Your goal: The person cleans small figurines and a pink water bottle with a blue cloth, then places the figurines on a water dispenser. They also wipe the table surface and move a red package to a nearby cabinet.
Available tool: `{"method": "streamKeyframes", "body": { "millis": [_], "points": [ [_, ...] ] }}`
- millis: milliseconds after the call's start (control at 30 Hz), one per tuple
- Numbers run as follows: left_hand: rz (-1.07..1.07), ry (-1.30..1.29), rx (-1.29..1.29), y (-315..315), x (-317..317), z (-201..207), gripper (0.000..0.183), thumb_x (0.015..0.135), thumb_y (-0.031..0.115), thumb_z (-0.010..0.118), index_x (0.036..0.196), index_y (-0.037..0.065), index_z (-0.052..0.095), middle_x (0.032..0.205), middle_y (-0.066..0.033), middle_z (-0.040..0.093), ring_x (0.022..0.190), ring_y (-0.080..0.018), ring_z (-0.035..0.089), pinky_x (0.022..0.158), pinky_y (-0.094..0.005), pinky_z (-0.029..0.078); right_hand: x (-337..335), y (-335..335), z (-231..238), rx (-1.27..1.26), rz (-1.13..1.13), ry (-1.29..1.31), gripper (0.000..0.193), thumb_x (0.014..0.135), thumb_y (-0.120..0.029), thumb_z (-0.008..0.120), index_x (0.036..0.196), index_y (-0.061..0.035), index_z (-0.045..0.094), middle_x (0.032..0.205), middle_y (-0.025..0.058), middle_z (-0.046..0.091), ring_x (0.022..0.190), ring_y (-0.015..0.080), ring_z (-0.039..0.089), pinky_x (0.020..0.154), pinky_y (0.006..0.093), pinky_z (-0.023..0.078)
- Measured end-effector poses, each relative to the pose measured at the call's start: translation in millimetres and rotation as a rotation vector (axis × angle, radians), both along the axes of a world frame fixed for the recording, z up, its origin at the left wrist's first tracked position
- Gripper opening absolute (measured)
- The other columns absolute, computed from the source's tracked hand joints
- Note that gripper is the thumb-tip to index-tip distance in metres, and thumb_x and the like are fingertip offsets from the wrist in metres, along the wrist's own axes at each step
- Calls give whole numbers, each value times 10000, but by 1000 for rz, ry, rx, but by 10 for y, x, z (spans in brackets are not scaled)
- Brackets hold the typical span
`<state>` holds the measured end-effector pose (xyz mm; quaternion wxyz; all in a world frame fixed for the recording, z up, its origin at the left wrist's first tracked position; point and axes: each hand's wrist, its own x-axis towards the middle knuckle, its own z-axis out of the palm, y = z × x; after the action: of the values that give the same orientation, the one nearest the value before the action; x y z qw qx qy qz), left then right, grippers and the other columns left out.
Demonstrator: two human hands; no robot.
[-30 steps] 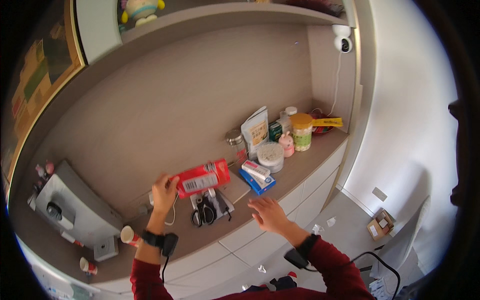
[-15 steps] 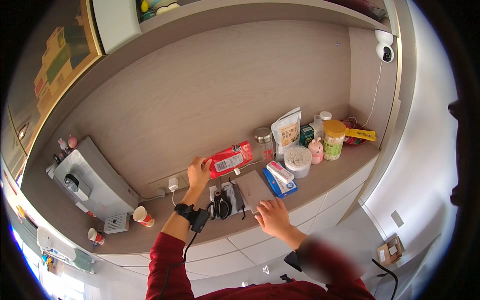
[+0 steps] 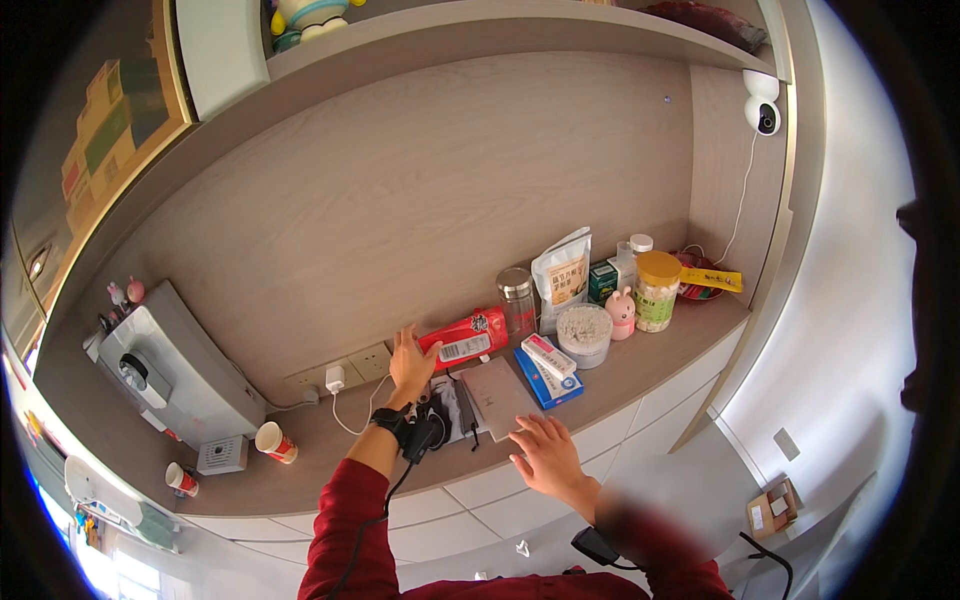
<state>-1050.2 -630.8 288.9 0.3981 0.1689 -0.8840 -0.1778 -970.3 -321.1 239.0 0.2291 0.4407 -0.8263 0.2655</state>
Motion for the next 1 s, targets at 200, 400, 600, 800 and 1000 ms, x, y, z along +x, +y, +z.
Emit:
{"method": "streamKeyframes", "body": {
  "millis": [200, 400, 600, 800, 1000],
  "points": [
    [-67, -116, -94, 127, 171, 206, 499, 694, 384, 770, 1083, 122, 601, 1113, -90, 558, 901, -329, 628, 715, -438, 526, -3, 45, 0, -33, 24, -7, 334, 794, -231, 657, 1087, -77, 609, 1308, 118, 490, 1233, 300, 444, 1041, 471, 320],
    [-74, -263, -314, 99, 83, 154, 380, 722, 317, 745, 1019, 119, 612, 1009, -82, 608, 865, -302, 644, 703, -422, 529, -9, 34, -11, -61, 54, 2, 300, 776, -202, 668, 1045, -81, 610, 1290, 115, 494, 1216, 300, 453, 1023, 472, 333],
    [-1, -249, -338, 63, -11, 117, 351, 731, 289, 743, 1010, 117, 617, 962, -94, 618, 826, -311, 648, 700, -413, 528, 15, 86, 15, -62, 48, 6, 321, 779, -203, 662, 1070, -82, 600, 1291, 110, 495, 1214, 303, 453, 1014, 475, 339],
    [-37, -239, -307, 209, 75, 125, 449, 687, 320, 780, 1054, 123, 610, 1012, -78, 585, 833, -300, 637, 715, -390, 524, 4, 51, 14, -12, 21, 16, 401, 809, -272, 649, 1156, -84, 576, 1305, 89, 499, 1228, 307, 443, 1030, 476, 325],
    [-53, -219, -270, 206, 72, 142, 463, 692, 318, 780, 1069, 121, 599, 1022, -79, 584, 849, -304, 639, 717, -399, 526, 51, 43, -18, 85, 2, 36, 458, 827, -346, 637, 1194, -82, 568, 1295, 79, 517, 1219, 317, 454, 1035, 489, 326]
  ]
}}
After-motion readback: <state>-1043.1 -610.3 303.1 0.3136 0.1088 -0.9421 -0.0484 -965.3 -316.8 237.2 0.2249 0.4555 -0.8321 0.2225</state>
